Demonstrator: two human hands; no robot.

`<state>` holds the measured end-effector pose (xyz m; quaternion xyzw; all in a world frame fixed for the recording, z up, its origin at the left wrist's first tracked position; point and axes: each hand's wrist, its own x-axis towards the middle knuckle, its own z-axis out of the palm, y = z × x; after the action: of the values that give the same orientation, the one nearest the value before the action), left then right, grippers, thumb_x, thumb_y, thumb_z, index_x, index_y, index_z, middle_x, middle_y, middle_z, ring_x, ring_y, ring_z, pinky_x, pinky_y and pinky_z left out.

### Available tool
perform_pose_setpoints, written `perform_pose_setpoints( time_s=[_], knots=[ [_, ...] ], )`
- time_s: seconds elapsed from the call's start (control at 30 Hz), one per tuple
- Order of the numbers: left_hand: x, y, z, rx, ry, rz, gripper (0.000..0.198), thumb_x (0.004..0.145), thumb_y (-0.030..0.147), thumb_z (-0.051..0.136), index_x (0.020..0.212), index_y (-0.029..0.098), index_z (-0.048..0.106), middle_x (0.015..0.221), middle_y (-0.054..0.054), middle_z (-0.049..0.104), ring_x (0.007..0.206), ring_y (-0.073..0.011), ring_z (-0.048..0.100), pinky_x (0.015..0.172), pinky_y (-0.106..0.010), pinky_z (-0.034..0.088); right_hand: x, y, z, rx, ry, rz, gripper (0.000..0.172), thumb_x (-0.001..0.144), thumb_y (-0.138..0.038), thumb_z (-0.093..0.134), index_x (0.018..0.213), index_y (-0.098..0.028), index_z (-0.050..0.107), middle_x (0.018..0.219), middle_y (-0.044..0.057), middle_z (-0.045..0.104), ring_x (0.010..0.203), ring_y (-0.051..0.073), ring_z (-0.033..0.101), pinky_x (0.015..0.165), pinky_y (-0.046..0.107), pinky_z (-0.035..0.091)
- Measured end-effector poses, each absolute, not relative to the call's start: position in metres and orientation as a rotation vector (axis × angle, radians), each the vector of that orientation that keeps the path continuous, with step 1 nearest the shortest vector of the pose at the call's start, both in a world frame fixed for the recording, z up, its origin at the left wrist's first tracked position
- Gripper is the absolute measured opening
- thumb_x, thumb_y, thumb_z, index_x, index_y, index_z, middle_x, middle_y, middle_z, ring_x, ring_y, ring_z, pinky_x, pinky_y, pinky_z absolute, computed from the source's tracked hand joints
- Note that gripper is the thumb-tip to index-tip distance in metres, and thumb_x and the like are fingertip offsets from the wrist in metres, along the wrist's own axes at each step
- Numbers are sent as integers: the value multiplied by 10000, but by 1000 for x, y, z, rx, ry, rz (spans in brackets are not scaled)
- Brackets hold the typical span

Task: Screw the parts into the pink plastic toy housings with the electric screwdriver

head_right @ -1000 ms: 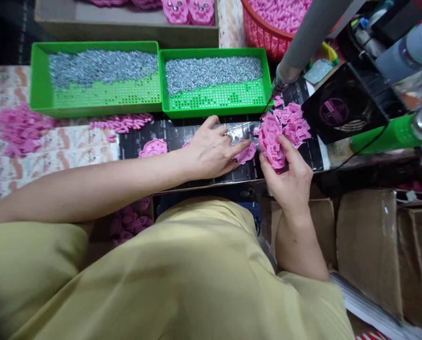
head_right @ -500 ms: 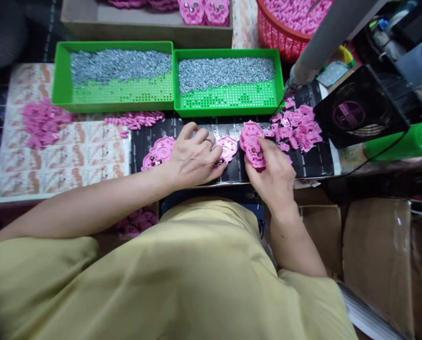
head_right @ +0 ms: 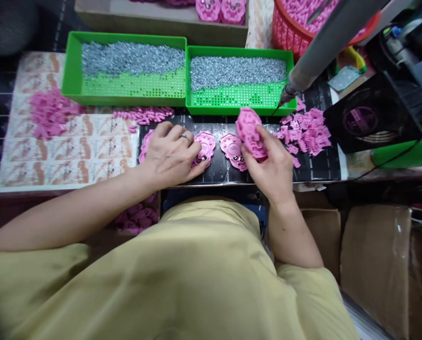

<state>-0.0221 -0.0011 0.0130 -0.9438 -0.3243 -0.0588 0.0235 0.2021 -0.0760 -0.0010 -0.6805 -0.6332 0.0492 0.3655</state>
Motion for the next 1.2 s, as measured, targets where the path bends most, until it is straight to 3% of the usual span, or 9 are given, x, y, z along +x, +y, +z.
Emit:
perform_pose_setpoints(
  time_s=[0.23, 0.5, 0.67, 0.9, 1.2],
  knots=[
    [-12, 0, 22, -2996, -1027, -184, 411, 929, 496, 465, 964, 132, 653, 1013, -123, 655, 1074, -312, 541, 1018, -523, 315, 224, -94, -8, -1929, -1723, -56, 447, 845, -347, 634, 1253, -171, 590, 1223, 99, 674, 1120, 256, 644, 996, 404, 521],
    [35, -9, 13, -3086, -647, -131, 518, 944, 434, 492, 1338, 100, 518, 1416, -174, 508, 1340, -337, 426, 1083, -506, 315, 222, -99, -9, -2121, -1881, -128, 494, 855, -387, 612, 1302, -180, 569, 1303, 90, 632, 1140, 317, 599, 943, 475, 505],
    [32, -9, 6, -3151, -648, -107, 506, 972, 364, 436, 1371, 62, 510, 1429, -214, 497, 1348, -362, 437, 1071, -522, 350, 226, -106, -4, -1983, -1932, 42, 567, 835, -397, 640, 1347, -180, 532, 1352, 107, 597, 1203, 289, 582, 1020, 454, 489],
    [-5, -5, 1, -3237, -649, -139, 515, 989, 350, 413, 1428, 85, 457, 1493, -199, 425, 1420, -337, 357, 1132, -544, 306, 198, -100, -6, -1919, -1915, 7, 415, 874, -340, 587, 1247, -158, 600, 1333, 137, 602, 1106, 280, 625, 959, 431, 532],
    [-36, -3, -4, -3280, -600, -108, 533, 1001, 341, 383, 1473, 92, 384, 1531, -185, 366, 1444, -320, 323, 1162, -558, 275, 199, -92, 5, -1821, -1777, 2, 369, 857, -366, 625, 1161, -160, 665, 1264, 115, 656, 1099, 237, 656, 960, 363, 542]
  ],
)
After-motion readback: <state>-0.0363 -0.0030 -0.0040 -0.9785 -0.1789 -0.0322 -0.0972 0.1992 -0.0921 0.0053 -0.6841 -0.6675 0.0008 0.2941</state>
